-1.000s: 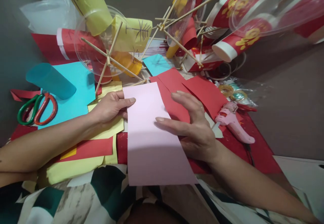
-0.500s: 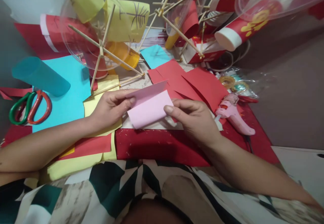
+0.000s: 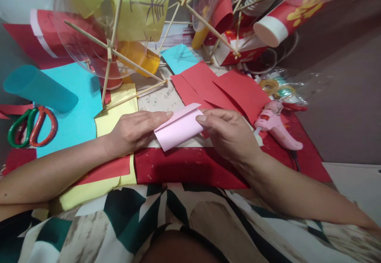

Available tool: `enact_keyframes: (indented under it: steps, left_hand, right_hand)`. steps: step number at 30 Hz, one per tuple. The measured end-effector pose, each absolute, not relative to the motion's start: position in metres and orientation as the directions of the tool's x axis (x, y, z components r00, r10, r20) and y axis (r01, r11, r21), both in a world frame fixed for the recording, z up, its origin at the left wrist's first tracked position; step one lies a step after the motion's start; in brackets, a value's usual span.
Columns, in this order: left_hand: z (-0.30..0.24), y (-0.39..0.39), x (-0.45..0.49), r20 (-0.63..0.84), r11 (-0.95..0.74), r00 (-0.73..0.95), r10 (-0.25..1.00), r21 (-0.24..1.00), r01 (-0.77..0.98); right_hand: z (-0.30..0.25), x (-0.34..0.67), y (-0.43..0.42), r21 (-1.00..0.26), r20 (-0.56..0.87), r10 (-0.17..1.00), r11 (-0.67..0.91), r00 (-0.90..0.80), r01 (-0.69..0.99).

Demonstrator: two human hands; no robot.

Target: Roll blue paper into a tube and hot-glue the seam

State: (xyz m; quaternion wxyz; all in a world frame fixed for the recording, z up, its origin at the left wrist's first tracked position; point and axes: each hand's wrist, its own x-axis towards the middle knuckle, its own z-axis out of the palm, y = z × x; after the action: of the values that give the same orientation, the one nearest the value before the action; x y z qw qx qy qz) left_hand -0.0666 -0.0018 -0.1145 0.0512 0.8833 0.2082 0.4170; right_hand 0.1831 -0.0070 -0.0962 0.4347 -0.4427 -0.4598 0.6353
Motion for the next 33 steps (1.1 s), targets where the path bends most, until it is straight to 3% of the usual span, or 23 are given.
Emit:
enact_keyframes:
  steps: [7,12,15,17,20,23,25,27,30,33]
  left_hand:
    - [-0.107,-0.007,-0.071,0.679,-0.922,0.647,0.347,0.12,0.369]
    - [-0.096,-0.009,-0.073,0.65,-0.927,0.725,0.23,-0.08,0.366]
    - [-0.095,-0.007,-0.072,0.627,-0.924,0.761,0.168,-0.168,0.343]
    - [-0.096,-0.007,-0.07,0.643,-0.913,0.741,0.196,-0.157,0.377]
    - [-0.095,-0.012,-0.066,0.687,-0.854,0.617,0.384,0.011,0.52]
    - [-0.088,-0.019,-0.06,0.662,-0.696,0.334,0.671,0.406,0.592]
    - [-0.08,-0.025,-0.056,0.483,-0.492,0.144,0.863,0.744,0.451]
    - [-0.073,-0.029,-0.051,0.181,-0.204,0.127,0.975,0.957,0.207]
    - [-0.067,-0.031,-0.046,-0.17,0.184,0.274,0.947,0.983,-0.024]
    - [-0.067,-0.032,-0.044,-0.312,0.362,0.346,0.885,0.928,-0.09]
  right_hand:
    - [-0.088,0.178,-0.008,-0.943,-0.194,0.942,-0.255,-0.273,-0.212]
    - [-0.087,0.176,-0.009,-0.892,-0.254,0.92,-0.343,-0.299,-0.296]
    - [-0.089,0.176,-0.009,-0.875,-0.327,0.871,-0.426,-0.367,-0.231]
    - [-0.09,0.177,-0.008,-0.882,-0.336,0.872,-0.424,-0.355,-0.206]
    - [-0.09,0.178,-0.006,-0.924,-0.238,0.946,-0.29,-0.219,-0.248]
    - [-0.091,0.181,-0.003,-0.954,-0.095,0.994,-0.108,-0.061,-0.278]
    - [-0.091,0.183,-0.003,-0.964,-0.03,0.999,-0.037,-0.031,-0.263]
    - [-0.092,0.184,-0.005,-0.976,-0.003,0.999,-0.013,-0.046,-0.218]
    - [-0.094,0.184,-0.007,-0.99,-0.001,0.997,-0.012,-0.082,-0.14]
    - [-0.096,0.183,-0.008,-0.996,0.017,0.994,0.007,-0.108,-0.09]
